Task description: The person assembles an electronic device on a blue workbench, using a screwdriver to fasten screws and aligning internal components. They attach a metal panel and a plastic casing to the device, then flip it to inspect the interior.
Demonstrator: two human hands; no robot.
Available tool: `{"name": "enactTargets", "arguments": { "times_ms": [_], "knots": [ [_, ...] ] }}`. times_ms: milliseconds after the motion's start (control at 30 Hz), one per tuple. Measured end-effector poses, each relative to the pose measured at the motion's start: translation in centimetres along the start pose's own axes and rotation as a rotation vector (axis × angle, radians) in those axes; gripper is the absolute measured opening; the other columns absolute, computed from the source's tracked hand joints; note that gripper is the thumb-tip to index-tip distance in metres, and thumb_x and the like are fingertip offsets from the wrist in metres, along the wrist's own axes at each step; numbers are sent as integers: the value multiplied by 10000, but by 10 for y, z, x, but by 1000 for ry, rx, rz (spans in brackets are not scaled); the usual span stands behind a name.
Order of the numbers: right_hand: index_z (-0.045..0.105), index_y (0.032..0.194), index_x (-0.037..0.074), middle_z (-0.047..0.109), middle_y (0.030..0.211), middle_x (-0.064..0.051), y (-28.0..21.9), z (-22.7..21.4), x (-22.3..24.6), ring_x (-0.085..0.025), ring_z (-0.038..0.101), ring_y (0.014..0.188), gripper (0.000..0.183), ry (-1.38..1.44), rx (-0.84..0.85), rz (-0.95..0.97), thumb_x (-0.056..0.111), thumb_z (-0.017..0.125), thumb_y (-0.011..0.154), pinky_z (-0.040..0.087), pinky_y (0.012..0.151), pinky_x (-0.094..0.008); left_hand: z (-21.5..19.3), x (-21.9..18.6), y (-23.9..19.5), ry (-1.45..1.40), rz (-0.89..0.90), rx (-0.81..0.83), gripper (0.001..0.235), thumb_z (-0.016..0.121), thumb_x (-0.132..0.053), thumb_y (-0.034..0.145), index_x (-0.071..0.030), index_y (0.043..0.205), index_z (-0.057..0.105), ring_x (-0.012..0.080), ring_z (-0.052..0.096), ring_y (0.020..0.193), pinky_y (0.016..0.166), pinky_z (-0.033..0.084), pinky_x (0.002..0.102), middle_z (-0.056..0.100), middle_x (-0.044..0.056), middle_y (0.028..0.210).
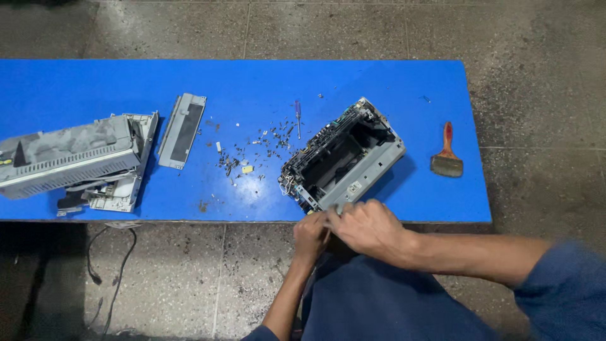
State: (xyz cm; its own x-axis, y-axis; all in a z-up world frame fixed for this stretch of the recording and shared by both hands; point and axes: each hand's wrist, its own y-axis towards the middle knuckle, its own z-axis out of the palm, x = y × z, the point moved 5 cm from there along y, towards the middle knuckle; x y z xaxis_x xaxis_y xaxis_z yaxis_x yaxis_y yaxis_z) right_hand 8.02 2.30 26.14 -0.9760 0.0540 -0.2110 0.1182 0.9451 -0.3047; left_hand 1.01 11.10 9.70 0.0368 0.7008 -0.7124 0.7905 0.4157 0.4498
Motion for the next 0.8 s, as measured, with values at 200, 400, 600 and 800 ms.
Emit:
{"name": "enactTargets", "arguments": {
  "times_ms": [200, 400, 600, 800],
  "knots": [
    [650, 842, 1, 678, 852, -140, -24, -16, 13, -242, 687, 668, 208, -3, -386, -583, 191, 629, 760, 522, 456, -346, -3, -1, 0, -25, 89, 72, 204, 738, -117, 825, -55, 1019, 721, 333, 729, 929, 794, 573, 428, 754, 116, 1009],
    [648, 1168, -33, 649, 737, -155, -5, 4, -1, -267, 653, 583, 336, 112, -72, -45, 193, 610, 922, 535, 468, -388, -6, 1, 5, 4, 67, 44, 203, 726, -122, 838, -49, 1028, 728, 316, 732, 954, 818, 577, 421, 759, 115, 1049],
    [657, 980, -133, 618, 640, -111, -24, -17, 10, -210, 596, 446, 392, 107, -474, -430, 241, 621, 868, 499, 382, -320, -9, -1, -3, -50, 94, 12, 202, 729, -123, 842, -42, 1028, 729, 318, 743, 941, 814, 580, 411, 765, 120, 1034],
    [669, 927, -18, 662, 730, -154, -4, 1, 1, -251, 643, 590, 194, 121, -30, -53, 161, 600, 904, 504, 447, -374, -4, -4, -3, -63, 80, -33, 174, 732, -123, 884, -50, 1042, 725, 307, 751, 936, 821, 579, 411, 771, 113, 1028]
  ]
}}
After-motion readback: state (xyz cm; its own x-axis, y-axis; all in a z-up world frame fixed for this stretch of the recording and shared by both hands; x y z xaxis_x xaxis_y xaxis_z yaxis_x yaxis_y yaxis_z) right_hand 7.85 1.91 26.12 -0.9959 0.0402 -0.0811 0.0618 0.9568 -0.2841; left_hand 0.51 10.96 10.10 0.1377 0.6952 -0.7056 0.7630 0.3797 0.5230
